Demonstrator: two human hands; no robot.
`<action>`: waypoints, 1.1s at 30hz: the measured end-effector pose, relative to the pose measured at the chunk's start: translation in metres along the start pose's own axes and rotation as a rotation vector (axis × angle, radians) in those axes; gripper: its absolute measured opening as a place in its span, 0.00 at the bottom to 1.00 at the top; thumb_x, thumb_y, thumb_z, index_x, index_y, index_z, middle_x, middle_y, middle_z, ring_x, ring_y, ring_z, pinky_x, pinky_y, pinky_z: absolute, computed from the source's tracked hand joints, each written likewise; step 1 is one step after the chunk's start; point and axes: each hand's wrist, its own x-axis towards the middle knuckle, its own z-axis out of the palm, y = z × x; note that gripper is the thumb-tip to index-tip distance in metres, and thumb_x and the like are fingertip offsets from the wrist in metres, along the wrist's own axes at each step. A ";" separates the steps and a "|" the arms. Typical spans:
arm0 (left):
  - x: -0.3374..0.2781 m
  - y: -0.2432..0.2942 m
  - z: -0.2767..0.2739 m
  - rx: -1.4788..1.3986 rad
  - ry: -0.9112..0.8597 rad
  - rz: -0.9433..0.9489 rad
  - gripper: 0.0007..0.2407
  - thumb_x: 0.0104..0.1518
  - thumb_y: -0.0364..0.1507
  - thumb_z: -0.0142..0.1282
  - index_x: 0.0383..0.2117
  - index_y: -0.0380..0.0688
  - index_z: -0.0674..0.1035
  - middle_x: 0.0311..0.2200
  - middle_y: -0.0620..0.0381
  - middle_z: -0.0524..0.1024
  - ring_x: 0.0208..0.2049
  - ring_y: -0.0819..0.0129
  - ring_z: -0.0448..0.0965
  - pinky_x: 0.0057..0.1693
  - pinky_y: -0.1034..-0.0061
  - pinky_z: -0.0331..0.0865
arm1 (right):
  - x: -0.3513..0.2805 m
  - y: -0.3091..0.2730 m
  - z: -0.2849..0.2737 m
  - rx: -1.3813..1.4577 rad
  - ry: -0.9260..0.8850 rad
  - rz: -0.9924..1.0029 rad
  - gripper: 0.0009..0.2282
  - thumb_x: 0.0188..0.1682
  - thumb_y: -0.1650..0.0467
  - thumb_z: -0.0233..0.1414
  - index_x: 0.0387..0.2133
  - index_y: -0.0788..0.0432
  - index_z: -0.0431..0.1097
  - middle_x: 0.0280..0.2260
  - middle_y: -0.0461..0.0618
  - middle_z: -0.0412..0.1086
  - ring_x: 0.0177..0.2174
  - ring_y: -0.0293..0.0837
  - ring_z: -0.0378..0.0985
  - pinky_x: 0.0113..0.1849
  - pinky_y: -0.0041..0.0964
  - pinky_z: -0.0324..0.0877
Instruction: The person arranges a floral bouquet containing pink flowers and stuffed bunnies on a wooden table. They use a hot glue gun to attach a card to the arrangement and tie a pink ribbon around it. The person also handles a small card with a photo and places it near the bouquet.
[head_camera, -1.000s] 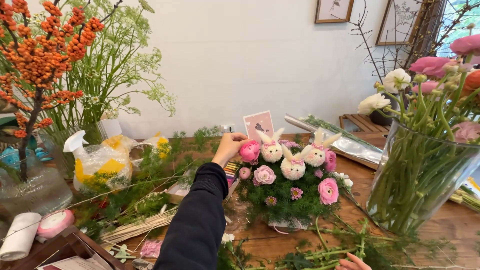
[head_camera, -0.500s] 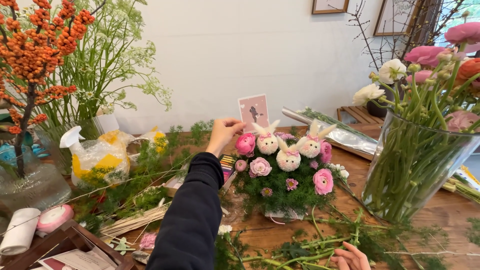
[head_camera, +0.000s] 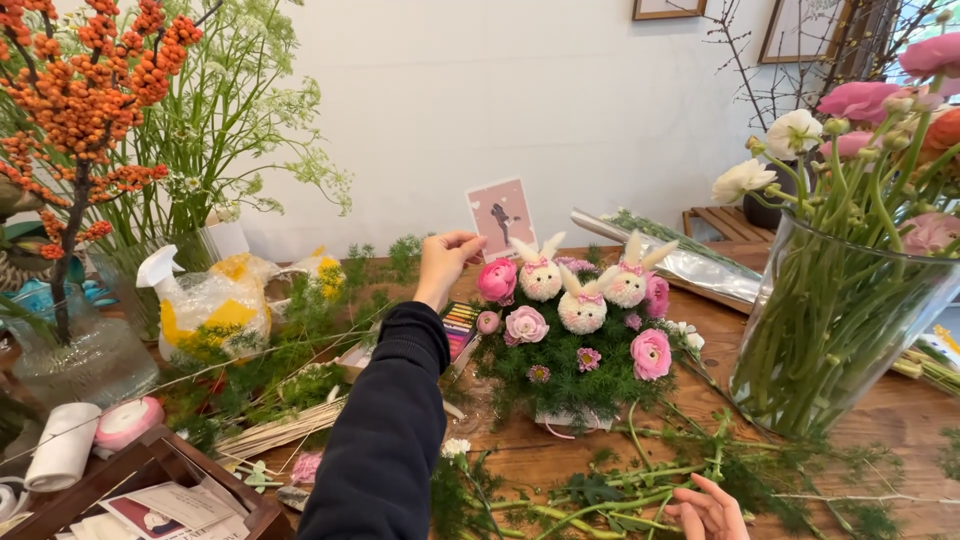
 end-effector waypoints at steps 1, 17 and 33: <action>0.000 -0.002 0.002 -0.001 -0.002 0.001 0.03 0.56 0.24 0.62 0.30 0.37 0.85 0.23 0.52 0.81 0.25 0.69 0.78 0.39 0.78 0.76 | -0.001 -0.001 0.000 0.001 0.002 -0.001 0.15 0.55 0.77 0.47 0.56 0.66 0.65 0.43 0.63 0.74 0.38 0.58 0.79 0.50 0.46 0.72; 0.000 -0.011 0.013 0.069 -0.068 -0.032 0.04 0.54 0.27 0.63 0.30 0.39 0.85 0.33 0.52 0.83 0.38 0.65 0.81 0.42 0.74 0.77 | -0.001 0.000 0.000 -0.010 -0.001 -0.019 0.16 0.54 0.78 0.48 0.57 0.66 0.64 0.43 0.63 0.74 0.37 0.57 0.79 0.49 0.46 0.73; -0.009 -0.004 0.021 0.014 -0.003 -0.153 0.03 0.56 0.27 0.62 0.29 0.43 0.84 0.33 0.52 0.82 0.39 0.58 0.84 0.32 0.68 0.80 | -0.029 -0.018 0.007 0.042 0.054 -0.192 0.14 0.53 0.80 0.48 0.53 0.68 0.68 0.38 0.62 0.75 0.33 0.54 0.79 0.41 0.42 0.76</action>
